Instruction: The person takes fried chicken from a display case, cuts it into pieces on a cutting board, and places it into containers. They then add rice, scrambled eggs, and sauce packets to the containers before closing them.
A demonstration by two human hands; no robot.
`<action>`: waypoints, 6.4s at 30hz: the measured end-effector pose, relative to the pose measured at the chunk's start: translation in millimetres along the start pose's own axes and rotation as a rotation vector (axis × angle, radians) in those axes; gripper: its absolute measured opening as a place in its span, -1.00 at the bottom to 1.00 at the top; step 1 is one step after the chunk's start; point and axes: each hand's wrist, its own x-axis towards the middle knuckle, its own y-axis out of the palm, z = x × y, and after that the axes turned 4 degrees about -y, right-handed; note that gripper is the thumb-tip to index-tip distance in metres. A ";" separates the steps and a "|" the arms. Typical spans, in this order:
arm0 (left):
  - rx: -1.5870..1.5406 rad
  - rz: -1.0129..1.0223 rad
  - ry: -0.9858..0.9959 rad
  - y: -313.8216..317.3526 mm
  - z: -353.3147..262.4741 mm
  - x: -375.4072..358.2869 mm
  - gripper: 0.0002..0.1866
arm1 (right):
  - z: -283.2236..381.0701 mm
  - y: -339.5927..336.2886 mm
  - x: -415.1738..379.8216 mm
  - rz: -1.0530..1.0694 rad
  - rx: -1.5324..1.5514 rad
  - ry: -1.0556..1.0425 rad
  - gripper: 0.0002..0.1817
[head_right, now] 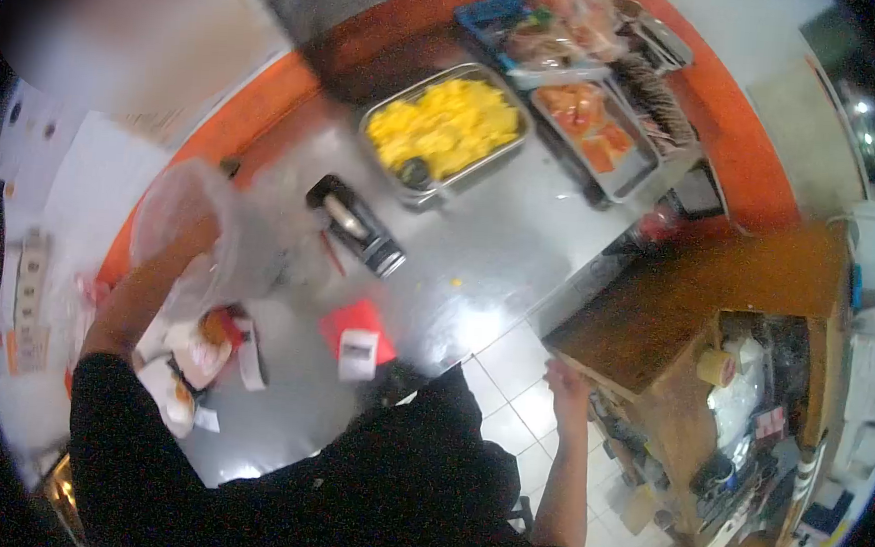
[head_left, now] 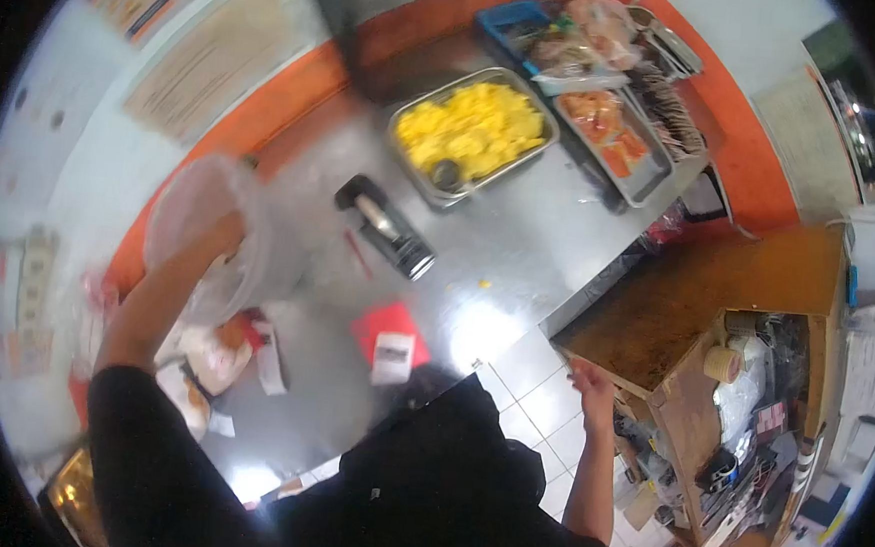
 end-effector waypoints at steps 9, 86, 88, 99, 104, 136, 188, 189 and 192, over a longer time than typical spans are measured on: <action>-0.517 -0.099 0.032 -55.6 2.4 -43.4 -0.83 | 212.5 4.8 267.2 -0.177 0.219 -0.476 -0.74; -0.514 -0.193 -1.153 41.7 -226.9 -518.3 -0.56 | 286.5 -124.1 645.4 -0.848 -0.768 -0.338 -0.49; -0.578 -0.050 -1.187 -7.9 -226.8 -495.8 -0.54 | 279.2 -137.4 673.9 -0.830 -0.738 -0.333 -0.48; -0.971 -0.415 -1.269 30.1 -203.7 -447.4 -0.57 | 302.2 -141.8 526.8 0.135 0.674 -0.669 -0.74; -1.674 -0.562 -0.850 -12.0 -226.6 -393.1 -0.55 | 290.9 -31.8 318.8 0.476 0.546 -0.509 -0.64; -2.109 -0.828 -1.299 250.3 -25.3 -552.2 -0.64 | 389.7 551.6 32.9 0.889 -0.710 -0.851 -0.69; -0.559 -0.861 -1.339 223.8 3.7 -444.6 -0.28 | 221.6 369.2 -135.5 0.760 -0.036 -0.332 -0.75; -1.002 -0.911 -1.395 178.1 -5.3 -445.8 -0.36 | 230.5 352.3 -114.8 0.651 -0.024 -0.347 -0.77; -1.353 -0.994 -1.158 94.5 -42.6 -437.3 -0.57 | 221.5 306.3 2.2 0.096 -0.179 -0.596 -0.78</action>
